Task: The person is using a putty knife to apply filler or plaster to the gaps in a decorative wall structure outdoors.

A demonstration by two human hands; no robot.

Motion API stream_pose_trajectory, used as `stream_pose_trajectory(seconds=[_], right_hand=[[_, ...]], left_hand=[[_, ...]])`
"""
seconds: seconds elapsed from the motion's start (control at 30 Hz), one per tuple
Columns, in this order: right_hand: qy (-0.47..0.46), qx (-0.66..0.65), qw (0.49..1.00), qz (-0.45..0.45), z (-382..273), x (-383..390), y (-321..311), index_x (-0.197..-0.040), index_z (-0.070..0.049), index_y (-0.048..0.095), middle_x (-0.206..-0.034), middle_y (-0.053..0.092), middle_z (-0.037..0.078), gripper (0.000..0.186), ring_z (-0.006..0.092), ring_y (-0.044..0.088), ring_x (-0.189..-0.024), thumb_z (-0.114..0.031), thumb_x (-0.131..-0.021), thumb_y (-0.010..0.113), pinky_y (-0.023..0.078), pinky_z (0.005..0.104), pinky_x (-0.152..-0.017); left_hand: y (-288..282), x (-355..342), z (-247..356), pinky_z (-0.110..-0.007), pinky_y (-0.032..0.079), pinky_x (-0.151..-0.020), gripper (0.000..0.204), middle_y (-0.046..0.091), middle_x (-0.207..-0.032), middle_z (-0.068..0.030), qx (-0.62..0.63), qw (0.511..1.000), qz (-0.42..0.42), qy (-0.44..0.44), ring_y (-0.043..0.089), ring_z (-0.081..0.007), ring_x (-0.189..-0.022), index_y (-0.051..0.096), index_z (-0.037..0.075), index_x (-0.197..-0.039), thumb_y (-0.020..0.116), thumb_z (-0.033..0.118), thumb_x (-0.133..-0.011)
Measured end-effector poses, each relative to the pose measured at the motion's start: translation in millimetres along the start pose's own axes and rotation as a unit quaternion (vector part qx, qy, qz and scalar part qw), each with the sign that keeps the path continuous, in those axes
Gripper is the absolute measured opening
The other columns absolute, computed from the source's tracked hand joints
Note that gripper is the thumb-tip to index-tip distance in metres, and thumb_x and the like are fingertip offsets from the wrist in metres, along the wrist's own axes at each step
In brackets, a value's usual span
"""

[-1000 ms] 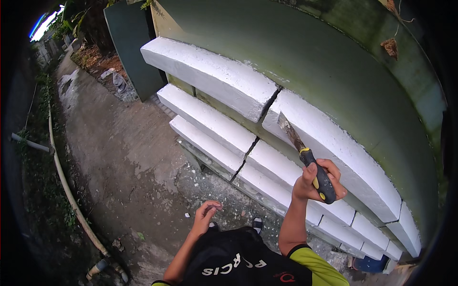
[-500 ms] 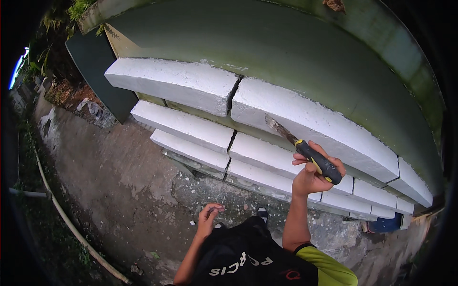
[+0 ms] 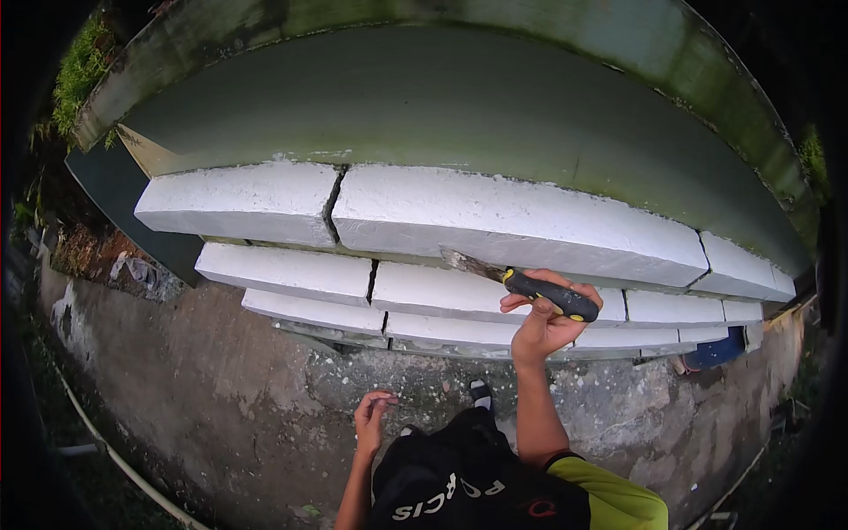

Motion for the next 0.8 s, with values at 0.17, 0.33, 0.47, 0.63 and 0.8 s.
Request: stream_pose_trajectory(seconds=[0.17, 0.33, 0.47, 0.63, 0.8], right_hand=[[-0.081, 0.061, 0.992, 0.072, -15, -26, -41, -0.122, -0.007, 0.025, -0.097, 0.063, 0.023, 0.053, 0.022, 0.06, -0.051, -0.035, -0.097, 0.062, 0.05, 0.0269, -0.04], [0.04, 0.02, 0.999, -0.03, -24, -30, -45, -0.118, -0.008, 0.022, -0.102, 0.062, 0.028, 0.048, 0.0248, 0.067, -0.056, -0.021, -0.096, 0.063, 0.056, 0.0282, -0.045], [-0.002, 0.014, 1.0, 0.001, -45, -46, -86, -0.118, -0.007, 0.021, -0.104, 0.062, 0.029, 0.047, 0.0262, 0.068, -0.059, -0.016, -0.096, 0.063, 0.06, 0.0314, -0.047], [-0.042, 0.07, 0.993, -0.082, -51, -48, -99, -0.114, -0.007, 0.023, -0.1, 0.063, 0.028, 0.051, 0.0236, 0.069, -0.064, -0.01, -0.092, 0.068, 0.059, 0.029, -0.052], [-0.008, 0.009, 1.0, -0.004, -44, -56, -144, -0.114, -0.009, 0.023, -0.1, 0.063, 0.027, 0.048, 0.021, 0.066, -0.059, -0.003, -0.092, 0.066, 0.057, 0.0283, -0.051]], left_hand=[[4, -7, -9, -0.031, 0.051, -0.081, 0.016, 0.065, -0.109, -0.0107, 0.014, 1.0, 0.007, -0.012, 0.065, -0.0192, -0.097, 0.06, 0.001, -0.108, 0.049, 0.01, -0.1], [22, -19, -6, -0.03, 0.05, -0.08, 0.015, 0.067, -0.108, -0.0086, 0.0, 1.0, -0.004, 0.004, 0.065, -0.0168, -0.096, 0.062, 0.003, -0.108, 0.051, 0.01, -0.1], [40, -25, -9, -0.03, 0.05, -0.08, 0.014, 0.066, -0.107, -0.0084, 0.002, 1.0, -0.003, 0.009, 0.065, -0.0169, -0.094, 0.061, 0.003, -0.106, 0.05, 0.008, -0.099], [62, -30, -17, -0.029, 0.05, -0.078, 0.012, 0.064, -0.105, -0.0078, 0.001, 1.0, -0.008, 0.012, 0.065, -0.0174, -0.093, 0.06, 0.004, -0.105, 0.052, 0.007, -0.097], [86, -37, -19, -0.03, 0.05, -0.076, 0.012, 0.063, -0.11, -0.0098, 0.036, 0.999, -0.027, 0.019, 0.066, -0.0189, -0.092, 0.06, 0.003, -0.106, 0.051, 0.009, -0.099]])
Point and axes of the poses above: each hand's wrist, its own x-axis away from the middle knuckle, its own y-axis out of the palm, z = x × y, the point moved 5 cm from there along -x, towards the middle knuckle
